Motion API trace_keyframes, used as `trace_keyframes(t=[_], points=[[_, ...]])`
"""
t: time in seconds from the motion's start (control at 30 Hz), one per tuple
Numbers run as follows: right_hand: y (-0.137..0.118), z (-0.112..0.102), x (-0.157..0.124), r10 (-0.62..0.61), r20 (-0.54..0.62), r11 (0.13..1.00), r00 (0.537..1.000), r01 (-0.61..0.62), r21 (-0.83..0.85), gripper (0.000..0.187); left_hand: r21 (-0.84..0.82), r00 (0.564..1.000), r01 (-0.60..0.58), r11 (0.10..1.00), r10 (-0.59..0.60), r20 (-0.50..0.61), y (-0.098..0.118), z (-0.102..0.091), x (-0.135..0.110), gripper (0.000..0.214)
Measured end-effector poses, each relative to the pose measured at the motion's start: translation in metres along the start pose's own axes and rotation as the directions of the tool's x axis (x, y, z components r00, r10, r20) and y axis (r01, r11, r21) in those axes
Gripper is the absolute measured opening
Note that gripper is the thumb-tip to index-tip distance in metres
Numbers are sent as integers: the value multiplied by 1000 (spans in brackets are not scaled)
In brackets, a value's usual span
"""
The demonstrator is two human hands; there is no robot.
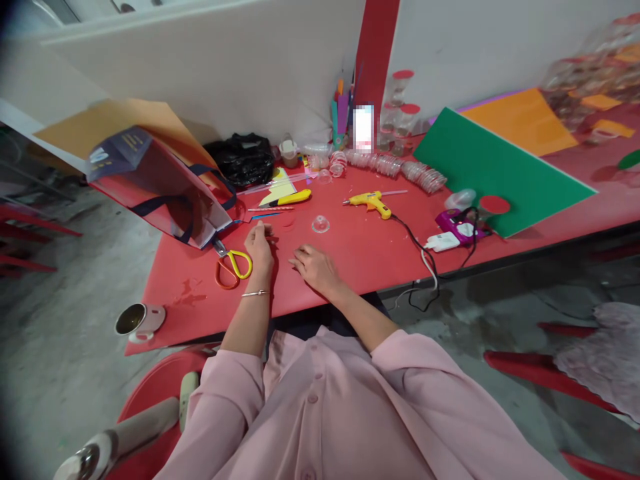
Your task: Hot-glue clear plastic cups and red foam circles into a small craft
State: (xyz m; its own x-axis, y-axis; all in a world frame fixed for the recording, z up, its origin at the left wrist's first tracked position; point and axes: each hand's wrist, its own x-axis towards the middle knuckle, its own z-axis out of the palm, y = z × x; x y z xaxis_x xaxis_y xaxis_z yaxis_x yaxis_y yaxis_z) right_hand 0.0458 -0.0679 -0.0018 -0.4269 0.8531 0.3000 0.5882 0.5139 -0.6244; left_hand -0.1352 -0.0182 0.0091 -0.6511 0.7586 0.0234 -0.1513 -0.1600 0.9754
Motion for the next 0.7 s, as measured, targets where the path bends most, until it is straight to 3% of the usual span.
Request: trace_keyframes(t=[0.2, 0.4, 0.57, 0.7], points=[[1, -9, 7, 14, 8, 998, 1000, -14, 63, 33, -22, 1000, 19, 1000, -19, 9, 0, 0, 1, 44], [-4, -22, 23, -41, -212, 976, 976, 85, 201, 37, -42, 1000, 22, 999, -21, 18, -3, 2, 0, 43], [4, -24, 30, -88, 51, 968, 995, 73, 241, 30, -36, 999, 22, 999, -21, 30, -7, 5, 1, 41], [-2, -28, 31, -82, -144, 936, 986, 126, 330, 33, -67, 999, -8, 998, 10, 35, -9, 6, 2, 38]])
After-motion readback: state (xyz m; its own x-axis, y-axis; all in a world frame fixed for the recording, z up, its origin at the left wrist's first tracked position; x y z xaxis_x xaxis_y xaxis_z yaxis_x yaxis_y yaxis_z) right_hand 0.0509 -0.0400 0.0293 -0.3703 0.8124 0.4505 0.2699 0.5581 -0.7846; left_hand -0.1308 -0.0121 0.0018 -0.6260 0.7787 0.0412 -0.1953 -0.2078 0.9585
